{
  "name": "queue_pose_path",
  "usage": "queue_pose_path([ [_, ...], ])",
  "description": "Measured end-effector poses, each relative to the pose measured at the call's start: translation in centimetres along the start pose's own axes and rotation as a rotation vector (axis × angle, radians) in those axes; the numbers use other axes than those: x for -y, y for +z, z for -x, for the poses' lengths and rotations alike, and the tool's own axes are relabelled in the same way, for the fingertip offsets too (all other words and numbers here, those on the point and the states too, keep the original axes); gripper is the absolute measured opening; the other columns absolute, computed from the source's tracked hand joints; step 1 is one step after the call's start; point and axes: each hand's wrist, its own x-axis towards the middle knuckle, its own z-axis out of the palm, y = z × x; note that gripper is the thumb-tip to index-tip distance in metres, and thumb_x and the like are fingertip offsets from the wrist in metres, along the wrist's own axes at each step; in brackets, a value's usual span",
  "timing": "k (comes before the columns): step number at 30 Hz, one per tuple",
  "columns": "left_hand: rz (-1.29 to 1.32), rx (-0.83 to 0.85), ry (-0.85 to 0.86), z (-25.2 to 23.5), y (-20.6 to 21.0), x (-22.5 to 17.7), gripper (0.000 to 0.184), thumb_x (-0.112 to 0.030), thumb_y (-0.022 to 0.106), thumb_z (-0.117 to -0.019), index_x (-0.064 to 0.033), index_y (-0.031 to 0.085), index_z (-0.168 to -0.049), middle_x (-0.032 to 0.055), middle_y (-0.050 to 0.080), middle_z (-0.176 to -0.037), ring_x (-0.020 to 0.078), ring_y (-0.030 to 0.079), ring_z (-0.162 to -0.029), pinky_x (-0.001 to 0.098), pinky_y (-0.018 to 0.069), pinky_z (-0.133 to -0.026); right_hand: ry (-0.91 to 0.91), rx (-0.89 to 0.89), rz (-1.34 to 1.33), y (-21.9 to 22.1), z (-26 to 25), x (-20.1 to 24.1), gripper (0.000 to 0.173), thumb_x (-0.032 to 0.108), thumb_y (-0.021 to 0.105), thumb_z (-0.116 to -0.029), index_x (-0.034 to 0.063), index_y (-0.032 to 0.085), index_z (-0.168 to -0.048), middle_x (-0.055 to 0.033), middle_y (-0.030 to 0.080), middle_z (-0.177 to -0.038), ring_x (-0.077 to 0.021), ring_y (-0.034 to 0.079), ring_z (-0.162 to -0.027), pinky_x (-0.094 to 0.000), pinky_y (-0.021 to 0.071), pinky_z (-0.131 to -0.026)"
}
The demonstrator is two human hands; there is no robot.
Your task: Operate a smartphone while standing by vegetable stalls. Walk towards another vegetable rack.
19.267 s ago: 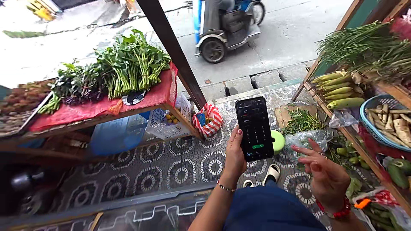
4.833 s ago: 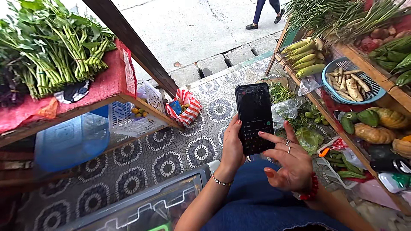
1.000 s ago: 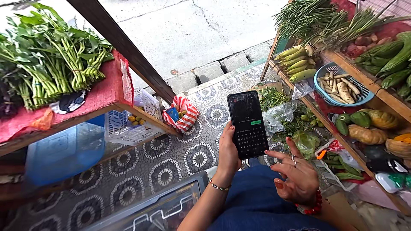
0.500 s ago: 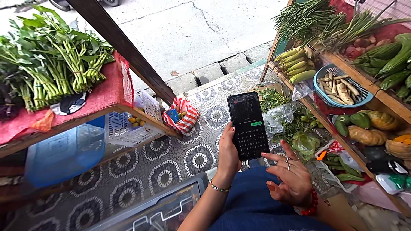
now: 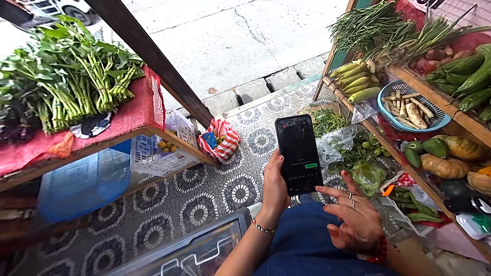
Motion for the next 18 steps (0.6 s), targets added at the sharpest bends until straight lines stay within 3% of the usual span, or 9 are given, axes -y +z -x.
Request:
queue_pose_path([
  [10,-0.034,0.024,0.015,0.0,0.13,0.15,0.046,-0.017,0.02,-0.1109,-0.0017,0.054,-0.136,0.0104,0.071,-0.106,0.0167,0.072,-0.094,0.0361,0.0614,-0.084,-0.007,0.006,-0.041,-0.02,-0.08,-0.02,0.05,0.046,0.04,-0.1077,0.0113,0.056,-0.075,-0.0018,0.061,-0.064,-0.0142,0.073,-0.092,-0.041,0.0396,-0.119],
  [18,0.005,0.047,-0.013,-0.16,0.08,0.27,0.047,-0.019,0.017,-0.1112,-0.0026,0.054,-0.136,0.0113,0.073,-0.1,0.0176,0.074,-0.088,0.0358,0.0632,-0.079,-0.002,-0.001,-0.047,-0.36,-0.09,-0.17,0.05,0.045,0.039,-0.1079,0.0109,0.057,-0.075,-0.0022,0.061,-0.064,-0.0132,0.073,-0.093,-0.0404,0.0369,-0.121],
])
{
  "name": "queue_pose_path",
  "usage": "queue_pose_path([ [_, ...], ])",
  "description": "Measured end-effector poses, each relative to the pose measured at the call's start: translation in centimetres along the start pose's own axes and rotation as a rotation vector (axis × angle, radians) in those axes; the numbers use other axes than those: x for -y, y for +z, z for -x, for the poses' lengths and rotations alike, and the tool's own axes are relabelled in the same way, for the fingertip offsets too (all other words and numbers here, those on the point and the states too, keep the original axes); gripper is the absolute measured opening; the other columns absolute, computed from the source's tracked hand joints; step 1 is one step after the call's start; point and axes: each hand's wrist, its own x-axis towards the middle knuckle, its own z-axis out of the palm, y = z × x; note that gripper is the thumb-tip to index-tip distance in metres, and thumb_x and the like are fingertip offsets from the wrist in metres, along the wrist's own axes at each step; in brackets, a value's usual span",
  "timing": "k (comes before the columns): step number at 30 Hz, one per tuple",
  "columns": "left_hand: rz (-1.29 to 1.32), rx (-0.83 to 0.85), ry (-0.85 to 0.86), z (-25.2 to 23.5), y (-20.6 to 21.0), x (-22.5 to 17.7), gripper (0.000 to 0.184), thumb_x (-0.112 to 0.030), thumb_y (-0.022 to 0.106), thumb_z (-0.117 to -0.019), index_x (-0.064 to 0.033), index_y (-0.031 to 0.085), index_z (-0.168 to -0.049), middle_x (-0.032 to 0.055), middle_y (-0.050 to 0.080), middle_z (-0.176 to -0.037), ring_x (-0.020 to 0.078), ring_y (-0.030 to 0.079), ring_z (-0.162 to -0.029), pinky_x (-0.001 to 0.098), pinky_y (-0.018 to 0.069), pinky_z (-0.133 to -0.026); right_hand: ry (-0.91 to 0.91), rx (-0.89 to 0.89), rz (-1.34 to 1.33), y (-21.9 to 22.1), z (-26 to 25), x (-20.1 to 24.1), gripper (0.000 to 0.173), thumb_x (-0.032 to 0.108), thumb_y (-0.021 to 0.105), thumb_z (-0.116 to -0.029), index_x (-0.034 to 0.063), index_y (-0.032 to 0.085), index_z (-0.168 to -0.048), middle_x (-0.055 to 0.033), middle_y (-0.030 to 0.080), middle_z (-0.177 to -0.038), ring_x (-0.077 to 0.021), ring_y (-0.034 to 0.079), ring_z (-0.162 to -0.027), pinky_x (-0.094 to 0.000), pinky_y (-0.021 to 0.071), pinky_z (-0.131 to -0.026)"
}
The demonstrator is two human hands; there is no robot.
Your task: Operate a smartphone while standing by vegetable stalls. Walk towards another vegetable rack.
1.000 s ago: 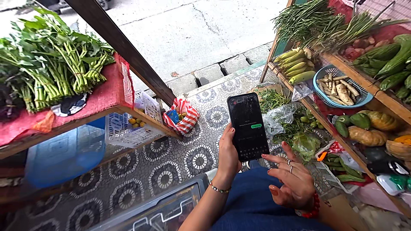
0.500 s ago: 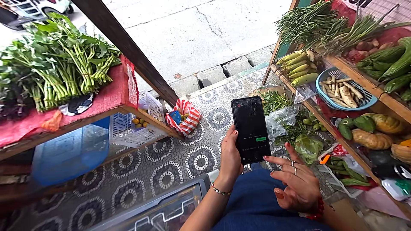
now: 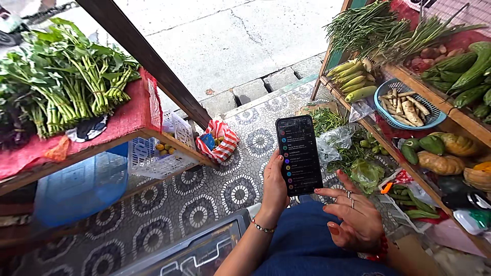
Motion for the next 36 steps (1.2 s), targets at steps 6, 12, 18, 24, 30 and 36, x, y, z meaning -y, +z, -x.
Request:
queue_pose_path([
  [6,-0.024,-0.002,0.025,0.0,-0.5,0.2,0.047,-0.018,0.018,-0.1102,-0.0024,0.057,-0.133,0.0104,0.073,-0.098,0.0168,0.074,-0.087,0.0351,0.063,-0.079,0.0,-0.002,0.005,-0.1,0.1,0.0,0.05,0.044,0.039,-0.108,0.0108,0.058,-0.076,-0.002,0.06,-0.065,-0.0139,0.072,-0.092,-0.0411,0.0374,-0.12],
  [12,-0.101,0.02,0.124,-0.1,-1.1,1.0,0.042,-0.013,0.021,-0.107,0.0012,0.057,-0.126,0.0056,0.072,-0.095,0.0129,0.073,-0.084,0.0328,0.063,-0.078,0.014,-0.003,0.006,0.0,0.2,-0.1,0.05,0.044,0.038,-0.1082,0.0115,0.057,-0.076,-0.0011,0.06,-0.064,-0.0126,0.072,-0.092,-0.0405,0.036,-0.121],
  [18,-0.173,0.068,0.143,0.3,-0.9,1.6,0.04,-0.01,0.024,-0.1063,0.0015,0.057,-0.125,0.0016,0.073,-0.094,0.0093,0.073,-0.084,0.0306,0.0626,-0.079,0.089,-0.008,0.046,0.6,-0.6,-1.1,0.048,0.049,0.043,-0.1045,0.0113,0.061,-0.081,-0.0043,0.068,-0.074,-0.0153,0.07,-0.109,-0.046,0.026,-0.125],
  [24,-0.165,0.113,0.145,0.5,-0.6,1.7,0.039,-0.009,0.023,-0.1062,0.0014,0.056,-0.124,-0.0004,0.073,-0.093,0.0072,0.072,-0.084,0.0283,0.0621,-0.079,0.097,-0.026,0.079,1.1,-2.0,-2.2,0.051,0.05,0.044,-0.1045,0.0084,0.063,-0.082,-0.0068,0.067,-0.071,-0.0161,0.072,-0.104,-0.0478,0.0233,-0.126],
  [30,-0.155,0.113,0.147,0.5,-0.8,1.6,0.039,-0.008,0.024,-0.1065,0.0024,0.057,-0.125,0.0005,0.073,-0.094,0.0079,0.072,-0.084,0.0289,0.0621,-0.08,0.078,-0.023,0.079,1.5,-2.8,-2.4,0.052,0.05,0.044,-0.1042,0.0084,0.063,-0.081,-0.0073,0.067,-0.071,-0.0168,0.072,-0.102,-0.0482,0.0241,-0.125],
  [36,-0.165,0.108,0.134,0.5,-0.7,1.6,0.04,-0.009,0.023,-0.1064,0.0026,0.056,-0.126,0.0004,0.073,-0.093,0.0073,0.072,-0.084,0.0278,0.0619,-0.079,0.08,-0.036,0.095,2.3,-3.2,-3.0,0.056,0.053,0.044,-0.1041,0.0071,0.064,-0.078,-0.0097,0.07,-0.071,-0.0206,0.073,-0.103,-0.0511,0.0277,-0.123],
])
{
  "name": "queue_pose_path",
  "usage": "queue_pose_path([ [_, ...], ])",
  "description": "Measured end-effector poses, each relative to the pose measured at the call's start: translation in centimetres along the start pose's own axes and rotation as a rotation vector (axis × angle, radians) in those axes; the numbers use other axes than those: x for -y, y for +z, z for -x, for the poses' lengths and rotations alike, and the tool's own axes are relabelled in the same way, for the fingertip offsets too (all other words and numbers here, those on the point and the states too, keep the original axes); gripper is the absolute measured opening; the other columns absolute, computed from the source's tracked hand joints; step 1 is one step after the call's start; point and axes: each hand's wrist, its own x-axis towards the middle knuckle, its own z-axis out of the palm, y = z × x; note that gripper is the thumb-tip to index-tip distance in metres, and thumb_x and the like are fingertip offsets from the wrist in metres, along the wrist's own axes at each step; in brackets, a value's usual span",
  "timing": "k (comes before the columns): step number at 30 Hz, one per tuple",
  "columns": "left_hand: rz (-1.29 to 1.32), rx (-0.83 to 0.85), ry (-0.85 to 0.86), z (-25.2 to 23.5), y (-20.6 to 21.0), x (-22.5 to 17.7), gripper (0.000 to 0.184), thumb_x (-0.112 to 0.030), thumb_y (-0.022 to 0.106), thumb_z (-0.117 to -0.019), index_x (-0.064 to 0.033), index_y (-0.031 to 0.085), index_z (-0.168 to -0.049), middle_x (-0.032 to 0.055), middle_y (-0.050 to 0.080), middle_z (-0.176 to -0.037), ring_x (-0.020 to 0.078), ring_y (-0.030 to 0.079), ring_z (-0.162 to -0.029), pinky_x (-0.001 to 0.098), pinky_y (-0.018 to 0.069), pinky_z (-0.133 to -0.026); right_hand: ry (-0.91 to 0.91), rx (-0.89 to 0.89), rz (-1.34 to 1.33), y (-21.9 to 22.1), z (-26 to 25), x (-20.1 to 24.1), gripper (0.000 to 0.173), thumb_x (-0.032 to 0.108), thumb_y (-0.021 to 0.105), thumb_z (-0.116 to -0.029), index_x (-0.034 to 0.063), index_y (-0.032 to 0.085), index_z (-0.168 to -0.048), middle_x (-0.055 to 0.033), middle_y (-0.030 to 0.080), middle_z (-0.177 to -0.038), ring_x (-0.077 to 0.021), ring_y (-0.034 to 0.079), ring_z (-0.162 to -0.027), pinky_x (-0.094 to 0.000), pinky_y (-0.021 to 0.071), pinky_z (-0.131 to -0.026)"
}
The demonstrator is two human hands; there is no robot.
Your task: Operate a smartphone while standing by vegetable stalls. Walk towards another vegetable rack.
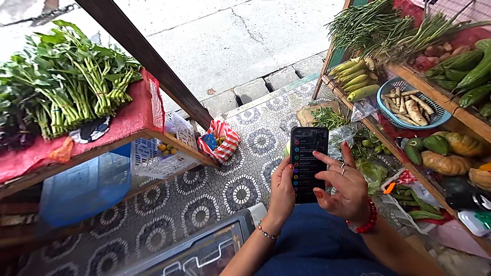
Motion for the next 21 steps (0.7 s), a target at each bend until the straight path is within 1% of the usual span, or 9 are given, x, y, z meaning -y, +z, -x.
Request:
queue_pose_path([
  [4,0.008,-0.013,-0.005,-0.1,-0.3,-0.2,0.041,-0.009,0.023,-0.1067,0.003,0.055,-0.127,0.001,0.073,-0.095,0.0088,0.073,-0.085,0.0294,0.0624,-0.08,-0.007,0.0,-0.029,-0.7,0.3,0.8,0.053,0.051,0.044,-0.1043,0.0085,0.063,-0.08,-0.0065,0.066,-0.071,-0.0163,0.071,-0.104,-0.0475,0.0237,-0.125],
  [7,0.018,-0.018,-0.007,-0.2,-0.3,-0.3,0.04,-0.009,0.022,-0.1068,0.0031,0.055,-0.127,0.0009,0.073,-0.094,0.0088,0.073,-0.084,0.03,0.0627,-0.079,-0.007,0.001,-0.037,-0.8,0.9,0.9,0.053,0.051,0.043,-0.1049,0.009,0.062,-0.079,-0.0065,0.069,-0.073,-0.0158,0.071,-0.109,-0.047,0.0234,-0.126],
  [9,0.008,-0.03,-0.002,-0.3,-0.3,-0.4,0.04,-0.009,0.023,-0.1068,0.0028,0.056,-0.126,0.001,0.074,-0.094,0.0086,0.073,-0.084,0.0299,0.0628,-0.08,-0.008,0.001,-0.034,-0.9,1.3,1.0,0.052,0.05,0.042,-0.1051,0.0096,0.062,-0.08,-0.006,0.068,-0.072,-0.0149,0.071,-0.105,-0.0464,0.024,-0.126],
  [11,-0.041,-0.042,0.013,-0.3,-0.3,-0.5,0.041,-0.009,0.024,-0.1065,0.0049,0.055,-0.129,0.0023,0.072,-0.101,0.0075,0.071,-0.091,0.0294,0.0604,-0.085,-0.012,0.0,-0.032,-1.1,1.6,1.2,0.051,0.05,0.042,-0.1051,0.0102,0.061,-0.079,-0.005,0.066,-0.071,-0.0142,0.071,-0.103,-0.0461,0.0242,-0.126],
  [13,-0.067,-0.056,0.017,-0.3,-0.2,-0.5,0.041,-0.009,0.025,-0.1064,0.0053,0.055,-0.13,0.0028,0.071,-0.104,0.0067,0.07,-0.093,0.0291,0.0596,-0.087,-0.01,0.002,-0.031,-1.3,1.9,1.4,0.05,0.05,0.042,-0.1051,0.0111,0.06,-0.08,-0.0044,0.067,-0.072,-0.0134,0.071,-0.106,-0.046,0.0249,-0.125],
  [16,-0.023,-0.063,-0.007,-0.3,-0.2,-0.6,0.041,-0.009,0.023,-0.1069,0.0045,0.055,-0.13,0.0034,0.072,-0.1,0.0088,0.072,-0.09,0.0307,0.0612,-0.085,-0.006,0.018,-0.055,-1.7,2.5,1.7,0.05,0.049,0.041,-0.1056,0.0111,0.06,-0.08,-0.0041,0.067,-0.073,-0.0131,0.071,-0.105,-0.045,0.0246,-0.125],
  [19,0.031,-0.077,-0.022,-0.4,-0.1,-0.8,0.042,-0.011,0.022,-0.1078,0.0022,0.056,-0.128,0.0034,0.073,-0.095,0.0104,0.073,-0.085,0.0317,0.0631,-0.08,-0.017,0.039,-0.056,-2.0,3.1,2.1,0.05,0.048,0.039,-0.1066,0.0118,0.059,-0.078,-0.0027,0.065,-0.07,-0.0117,0.072,-0.098,-0.042,0.0288,-0.124],
  [21,0.033,-0.089,-0.019,-0.5,-0.2,-0.9,0.042,-0.011,0.021,-0.1082,0.0005,0.057,-0.128,0.0031,0.074,-0.093,0.0105,0.074,-0.084,0.0317,0.0631,-0.079,-0.028,0.047,-0.063,-1.9,3.5,2.3,0.051,0.048,0.039,-0.1068,0.0117,0.059,-0.077,-0.0023,0.064,-0.067,-0.0123,0.072,-0.095,-0.0412,0.0313,-0.123],
])
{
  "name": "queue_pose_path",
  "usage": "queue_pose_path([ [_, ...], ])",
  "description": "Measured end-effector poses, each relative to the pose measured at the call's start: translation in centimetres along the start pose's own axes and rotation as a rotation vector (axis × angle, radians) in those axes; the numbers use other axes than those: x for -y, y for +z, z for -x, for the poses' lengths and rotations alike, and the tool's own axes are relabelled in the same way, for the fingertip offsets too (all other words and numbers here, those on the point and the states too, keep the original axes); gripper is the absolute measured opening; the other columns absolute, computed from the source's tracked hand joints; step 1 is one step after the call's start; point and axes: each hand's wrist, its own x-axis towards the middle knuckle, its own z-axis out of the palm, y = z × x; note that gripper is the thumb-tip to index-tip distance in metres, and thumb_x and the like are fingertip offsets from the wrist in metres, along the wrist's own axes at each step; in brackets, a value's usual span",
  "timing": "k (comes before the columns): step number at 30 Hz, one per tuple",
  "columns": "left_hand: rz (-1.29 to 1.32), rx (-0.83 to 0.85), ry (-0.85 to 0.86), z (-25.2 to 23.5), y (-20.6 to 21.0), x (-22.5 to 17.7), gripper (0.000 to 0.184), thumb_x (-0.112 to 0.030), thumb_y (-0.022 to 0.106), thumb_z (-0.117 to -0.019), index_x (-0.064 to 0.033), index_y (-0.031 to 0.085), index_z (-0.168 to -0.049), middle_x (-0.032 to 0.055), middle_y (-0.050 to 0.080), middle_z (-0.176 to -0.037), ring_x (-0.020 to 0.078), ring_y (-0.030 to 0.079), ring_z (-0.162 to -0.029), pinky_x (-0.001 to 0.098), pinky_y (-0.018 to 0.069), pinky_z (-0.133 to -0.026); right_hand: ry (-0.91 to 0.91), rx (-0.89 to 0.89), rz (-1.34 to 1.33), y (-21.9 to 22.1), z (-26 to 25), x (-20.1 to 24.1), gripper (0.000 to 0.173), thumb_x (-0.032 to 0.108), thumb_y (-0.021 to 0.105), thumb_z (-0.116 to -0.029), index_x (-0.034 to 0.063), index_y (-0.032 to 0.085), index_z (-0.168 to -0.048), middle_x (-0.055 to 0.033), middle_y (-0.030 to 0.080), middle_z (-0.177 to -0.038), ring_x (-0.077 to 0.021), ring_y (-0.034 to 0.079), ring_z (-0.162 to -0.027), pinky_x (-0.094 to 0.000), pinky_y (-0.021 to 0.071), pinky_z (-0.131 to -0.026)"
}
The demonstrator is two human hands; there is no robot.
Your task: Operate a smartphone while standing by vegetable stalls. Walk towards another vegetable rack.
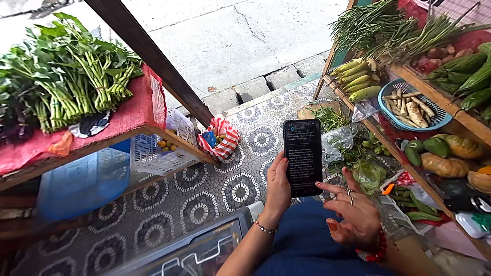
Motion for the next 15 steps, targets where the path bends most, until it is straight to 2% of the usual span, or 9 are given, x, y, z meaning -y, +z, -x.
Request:
queue_pose_path([
  [4,-0.005,-0.032,-0.006,-0.03,-0.07,-0.22,0.044,-0.012,0.021,-0.1088,-0.0017,0.058,-0.129,0.0035,0.074,-0.093,0.0113,0.074,-0.084,0.0323,0.0632,-0.079,-0.021,0.015,-0.023,0.12,0.3,0.33,0.052,0.048,0.039,-0.107,0.0108,0.059,-0.076,-0.0029,0.064,-0.066,-0.0147,0.073,-0.096,-0.042,0.0346,-0.122],
  [8,-0.004,-0.064,-0.016,-0.03,-0.18,-0.35,0.046,-0.015,0.019,-0.1101,-0.0037,0.056,-0.136,0.0063,0.073,-0.099,0.0135,0.074,-0.088,0.0341,0.0631,-0.08,-0.038,0.027,-0.024,0.12,0.22,0.33,0.053,0.049,0.039,-0.1075,0.0107,0.058,-0.075,-0.0028,0.062,-0.064,-0.0148,0.074,-0.094,-0.0411,0.0373,-0.12],
  [15,-0.003,-0.09,-0.018,0.03,-0.27,-0.85,0.045,-0.016,0.02,-0.1108,-0.0053,0.057,-0.133,0.0058,0.074,-0.096,0.0132,0.074,-0.086,0.0333,0.0631,-0.079,-0.052,0.028,-0.015,0.48,0.39,0.17,0.054,0.048,0.04,-0.1071,0.0104,0.057,-0.073,-0.0034,0.061,-0.061,-0.0158,0.074,-0.089,-0.0419,0.039,-0.119],
])
